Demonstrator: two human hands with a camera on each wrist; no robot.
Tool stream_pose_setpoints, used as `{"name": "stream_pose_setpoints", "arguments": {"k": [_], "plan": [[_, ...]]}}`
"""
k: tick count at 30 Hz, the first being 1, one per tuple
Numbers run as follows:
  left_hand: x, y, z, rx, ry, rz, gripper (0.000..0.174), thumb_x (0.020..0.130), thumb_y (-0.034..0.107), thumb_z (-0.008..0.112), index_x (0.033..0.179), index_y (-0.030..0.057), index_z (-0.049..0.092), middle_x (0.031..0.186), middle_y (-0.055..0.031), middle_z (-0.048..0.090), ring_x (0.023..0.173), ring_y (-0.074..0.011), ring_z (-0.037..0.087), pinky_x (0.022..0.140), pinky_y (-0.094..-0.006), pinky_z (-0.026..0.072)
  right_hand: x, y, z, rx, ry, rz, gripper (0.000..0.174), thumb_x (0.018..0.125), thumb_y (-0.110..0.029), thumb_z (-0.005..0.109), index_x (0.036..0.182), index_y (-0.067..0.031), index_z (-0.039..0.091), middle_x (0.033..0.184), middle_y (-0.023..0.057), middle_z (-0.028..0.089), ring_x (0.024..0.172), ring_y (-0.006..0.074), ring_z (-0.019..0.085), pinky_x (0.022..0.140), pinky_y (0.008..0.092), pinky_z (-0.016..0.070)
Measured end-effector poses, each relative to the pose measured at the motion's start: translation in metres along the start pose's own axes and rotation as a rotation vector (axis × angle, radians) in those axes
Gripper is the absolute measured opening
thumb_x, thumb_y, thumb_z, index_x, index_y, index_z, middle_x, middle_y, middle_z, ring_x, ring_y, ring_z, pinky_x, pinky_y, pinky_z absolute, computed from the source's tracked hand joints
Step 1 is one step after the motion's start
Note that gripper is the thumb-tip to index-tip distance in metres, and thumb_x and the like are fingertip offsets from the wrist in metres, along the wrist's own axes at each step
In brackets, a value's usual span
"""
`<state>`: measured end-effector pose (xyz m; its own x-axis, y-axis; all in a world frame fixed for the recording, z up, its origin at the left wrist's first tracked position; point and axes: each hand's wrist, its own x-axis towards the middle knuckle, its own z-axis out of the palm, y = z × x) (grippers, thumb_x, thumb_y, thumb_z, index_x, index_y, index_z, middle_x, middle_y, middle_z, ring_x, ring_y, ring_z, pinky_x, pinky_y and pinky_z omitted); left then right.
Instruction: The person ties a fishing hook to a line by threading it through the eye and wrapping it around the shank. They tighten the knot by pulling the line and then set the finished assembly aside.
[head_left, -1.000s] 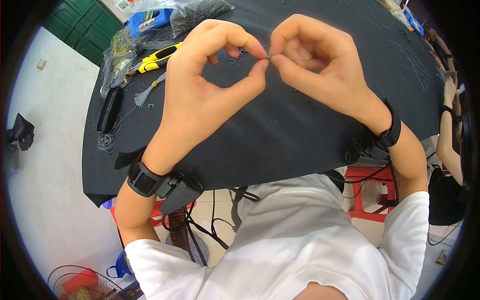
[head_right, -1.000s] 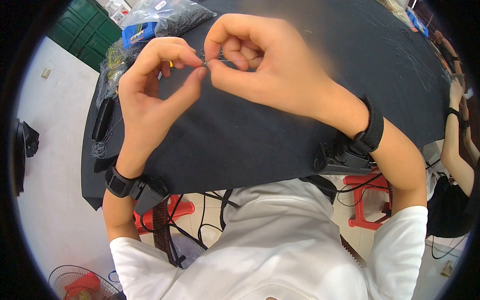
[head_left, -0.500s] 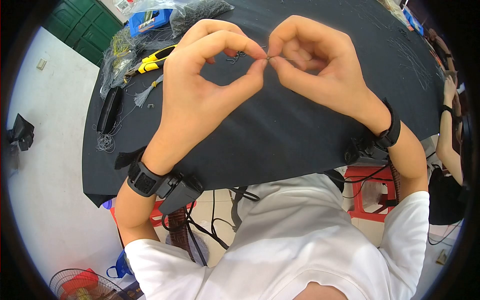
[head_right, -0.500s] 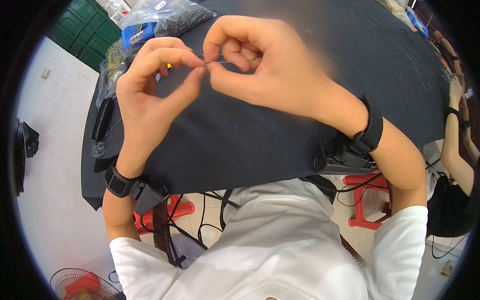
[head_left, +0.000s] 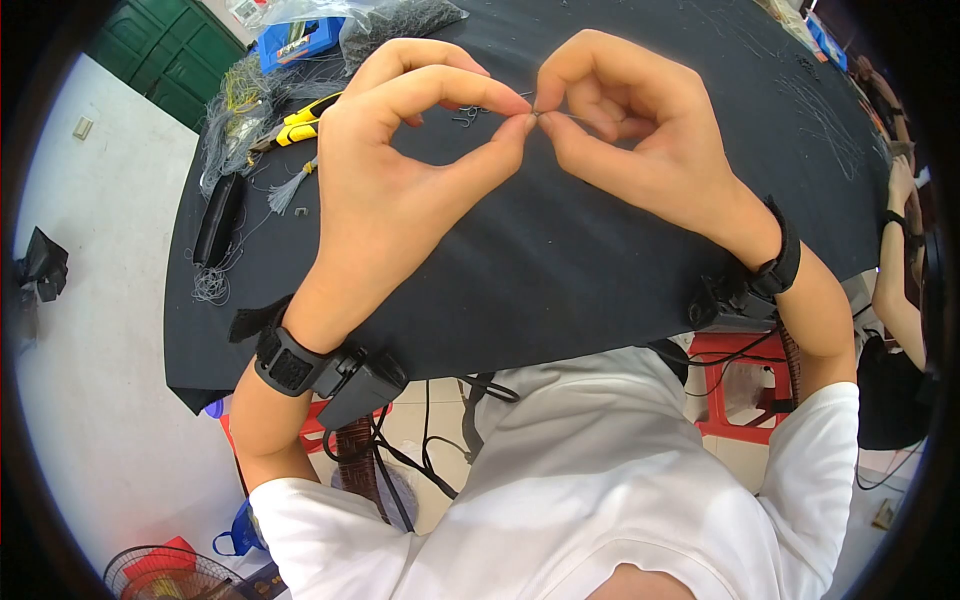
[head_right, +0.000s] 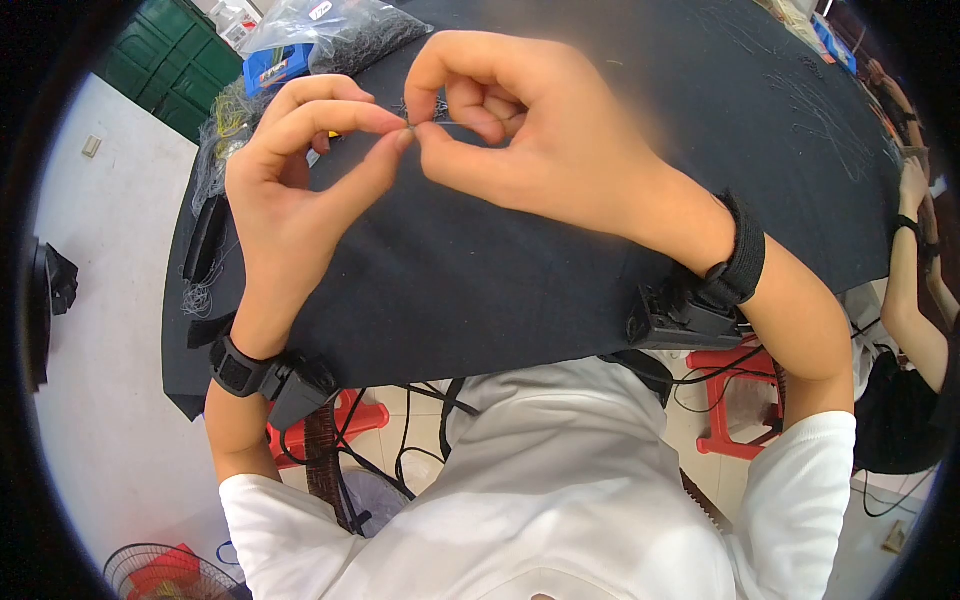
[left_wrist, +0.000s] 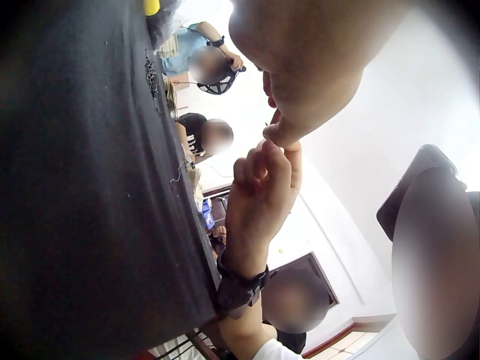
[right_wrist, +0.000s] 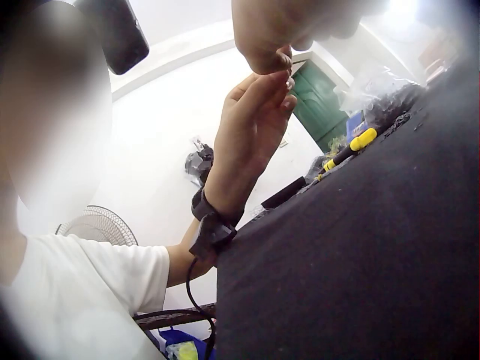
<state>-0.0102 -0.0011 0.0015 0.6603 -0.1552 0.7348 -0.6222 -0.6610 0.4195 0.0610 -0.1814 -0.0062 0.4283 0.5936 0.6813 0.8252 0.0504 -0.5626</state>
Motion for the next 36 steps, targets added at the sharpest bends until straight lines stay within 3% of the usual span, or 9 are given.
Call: {"name": "stream_pose_setpoints", "arguments": {"k": [10, 13, 16, 20, 23, 29, 32, 36], "plan": [[0.000, -0.001, 0.001, -0.022, -0.011, -0.032, 0.018, 0.068, -0.001, 0.072, 0.085, 0.0045, 0.067, 0.090, -0.0010, 0.057, 0.083, -0.0075, 0.051, 0.067, -0.0203, 0.0342, 0.000, 0.000, 0.000, 0.037, -0.022, 0.031, 0.008, 0.074, -0.004, 0.061, 0.079, -0.0058, 0.054, 0.055, -0.0062, 0.029, 0.048, 0.0000, 0.027, 0.045, 0.0193, 0.0214], [0.000, -0.006, 0.000, -0.073, 0.007, 0.013, 0.018, 0.073, 0.001, 0.068, 0.091, 0.0034, 0.066, 0.092, -0.0004, 0.057, 0.081, -0.0065, 0.050, 0.068, -0.0200, 0.0343, 0.001, 0.000, -0.001, 0.122, -0.023, 0.087, 0.007, 0.076, -0.002, 0.059, 0.082, -0.0046, 0.055, 0.057, -0.0077, 0.034, 0.050, -0.0014, 0.030, 0.046, 0.0174, 0.0231], [0.001, 0.001, 0.002, -0.389, 0.082, -0.313, 0.019, 0.074, 0.007, 0.068, 0.093, 0.0032, 0.066, 0.082, 0.0025, 0.060, 0.075, -0.0032, 0.051, 0.060, -0.0179, 0.0350, 0.001, 0.004, -0.004, 0.234, -0.028, 0.111, 0.008, 0.080, 0.002, 0.056, 0.087, -0.0028, 0.056, 0.061, -0.0091, 0.042, 0.054, -0.0027, 0.034, 0.049, 0.0153, 0.0254], [0.001, 0.001, 0.003, -0.778, -0.064, -0.458, 0.023, 0.082, 0.009, 0.062, 0.103, -0.0006, 0.061, 0.083, -0.0002, 0.059, 0.076, -0.0018, 0.052, 0.069, -0.0156, 0.0398, 0.001, 0.001, -0.005, 0.312, -0.060, 0.131, 0.007, 0.082, 0.001, 0.056, 0.088, -0.0023, 0.056, 0.062, -0.0087, 0.044, 0.054, -0.0028, 0.036, 0.050, 0.0152, 0.0268], [-0.001, 0.004, 0.005, -0.774, -0.085, -0.505, 0.022, 0.082, 0.009, 0.062, 0.102, -0.0009, 0.061, 0.083, 0.0001, 0.059, 0.076, -0.0021, 0.052, 0.069, -0.0160, 0.0401, 0.001, 0.001, -0.003, 0.370, -0.053, 0.156, 0.005, 0.080, -0.003, 0.059, 0.084, -0.0025, 0.057, 0.059, -0.0085, 0.042, 0.052, -0.0026, 0.034, 0.047, 0.0160, 0.0257], [-0.001, -0.001, 0.006, -0.697, -0.025, -0.428, 0.021, 0.078, 0.009, 0.066, 0.098, 0.0025, 0.064, 0.085, 0.0016, 0.058, 0.074, -0.0022, 0.050, 0.063, -0.0172, 0.0371, 0.001, 0.002, -0.001, 0.410, -0.060, 0.174, 0.006, 0.079, -0.005, 0.060, 0.083, -0.0024, 0.057, 0.059, -0.0083, 0.041, 0.052, -0.0027, 0.034, 0.046, 0.0163, 0.0254], [0.000, -0.004, -0.002, -0.226, -0.052, -0.188, 0.021, 0.077, 0.000, 0.063, 0.099, 0.0017, 0.063, 0.105, -0.0020, 0.054, 0.087, -0.0063, 0.048, 0.073, -0.0186, 0.0341, 0.001, 0.002, -0.002, 0.403, -0.062, 0.187, 0.006, 0.079, -0.005, 0.060, 0.084, -0.0018, 0.057, 0.059, -0.0081, 0.042, 0.052, -0.0027, 0.035, 0.046, 0.0161, 0.0261], [0.000, -0.005, -0.002, -0.052, 0.014, 0.064, 0.024, 0.069, -0.004, 0.069, 0.091, 0.0039, 0.066, 0.105, -0.0037, 0.054, 0.088, -0.0084, 0.050, 0.070, -0.0192, 0.0347, 0.002, 0.001, 0.000, 0.434, -0.034, 0.206, 0.007, 0.080, -0.006, 0.060, 0.084, -0.0011, 0.056, 0.059, -0.0078, 0.043, 0.052, -0.0027, 0.036, 0.046, 0.0158, 0.0278]]}}
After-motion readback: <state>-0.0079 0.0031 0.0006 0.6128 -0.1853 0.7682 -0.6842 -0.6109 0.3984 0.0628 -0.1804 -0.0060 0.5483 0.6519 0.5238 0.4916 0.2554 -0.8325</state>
